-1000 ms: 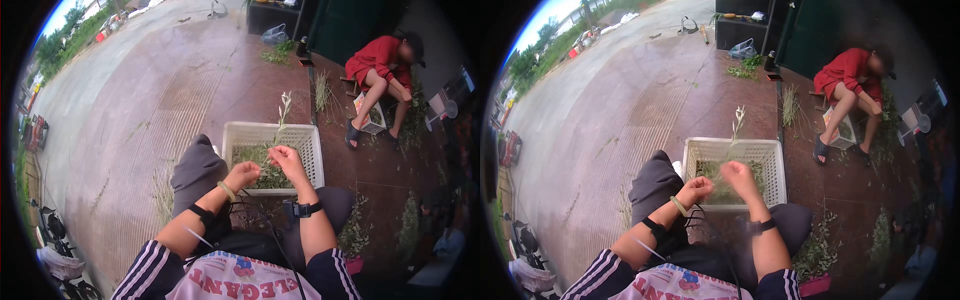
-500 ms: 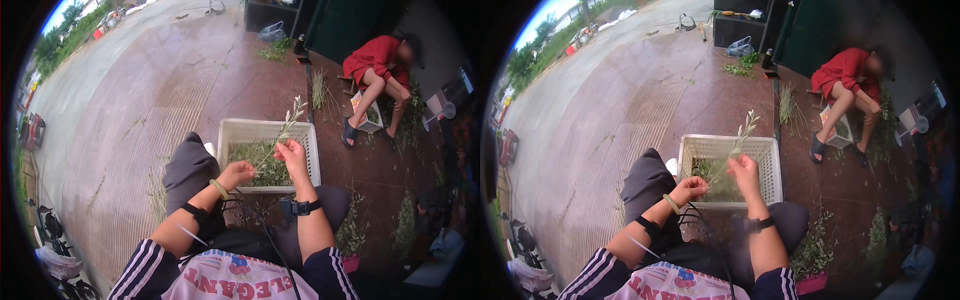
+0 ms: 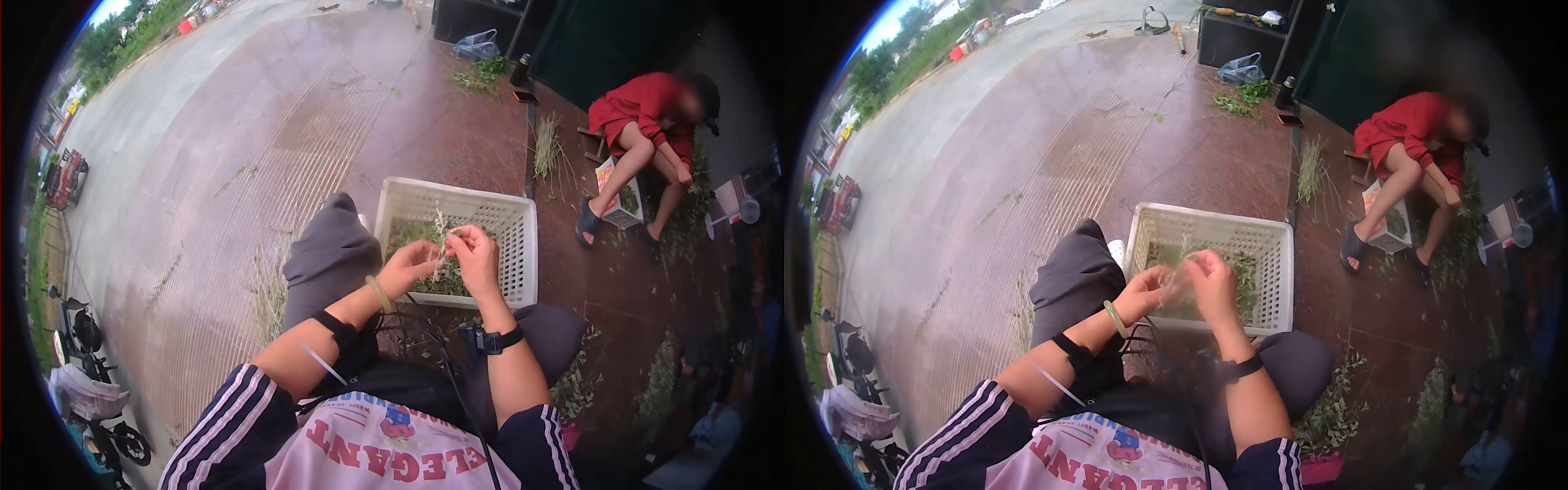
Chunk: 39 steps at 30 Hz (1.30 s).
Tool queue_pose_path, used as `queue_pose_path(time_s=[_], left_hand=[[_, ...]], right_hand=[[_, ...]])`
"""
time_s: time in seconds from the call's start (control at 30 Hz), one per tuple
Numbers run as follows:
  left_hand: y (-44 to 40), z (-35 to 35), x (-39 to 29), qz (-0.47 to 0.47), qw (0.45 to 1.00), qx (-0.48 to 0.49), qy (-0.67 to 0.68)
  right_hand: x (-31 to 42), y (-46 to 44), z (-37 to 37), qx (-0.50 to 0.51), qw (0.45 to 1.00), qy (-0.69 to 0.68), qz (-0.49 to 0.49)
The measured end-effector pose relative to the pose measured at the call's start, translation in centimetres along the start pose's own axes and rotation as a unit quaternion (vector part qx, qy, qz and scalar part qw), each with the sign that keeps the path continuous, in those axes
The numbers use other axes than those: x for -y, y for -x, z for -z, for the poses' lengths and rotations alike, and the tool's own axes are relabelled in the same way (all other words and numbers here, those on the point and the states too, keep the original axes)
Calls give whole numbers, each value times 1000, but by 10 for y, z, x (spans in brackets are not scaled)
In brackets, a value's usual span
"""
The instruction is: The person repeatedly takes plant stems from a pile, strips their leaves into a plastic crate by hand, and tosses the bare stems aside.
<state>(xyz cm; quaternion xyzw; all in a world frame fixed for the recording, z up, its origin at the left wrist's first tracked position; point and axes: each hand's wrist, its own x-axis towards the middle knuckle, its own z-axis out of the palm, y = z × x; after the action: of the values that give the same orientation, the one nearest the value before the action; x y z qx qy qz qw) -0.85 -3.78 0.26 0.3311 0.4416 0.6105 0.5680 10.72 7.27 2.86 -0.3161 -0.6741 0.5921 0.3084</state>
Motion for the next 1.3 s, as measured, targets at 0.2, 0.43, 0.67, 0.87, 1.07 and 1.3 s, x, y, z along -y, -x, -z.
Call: queue_pose_path(time_s=[0.2, 0.43, 0.67, 0.87, 1.07, 1.3], left_hand=[[-4, 10, -4, 77, 989, -39, 118], [-4, 14, 3, 153, 969, -50, 186], [0, 8, -6, 114, 991, 8, 67], [-2, 13, 8, 106, 994, -20, 23], [-3, 15, 8, 74, 984, -116, 114], [0, 12, -1, 94, 979, -135, 123]], right_hand=[[15, 4, -2, 9, 972, 183, 147], [25, 7, 0, 122, 949, 222, 189], [20, 10, 8, 119, 945, 237, 194], [22, 9, 15, 62, 941, 277, 187], [23, 19, 3, 147, 931, 277, 187], [13, 8, 14, 9, 961, 251, 117]])
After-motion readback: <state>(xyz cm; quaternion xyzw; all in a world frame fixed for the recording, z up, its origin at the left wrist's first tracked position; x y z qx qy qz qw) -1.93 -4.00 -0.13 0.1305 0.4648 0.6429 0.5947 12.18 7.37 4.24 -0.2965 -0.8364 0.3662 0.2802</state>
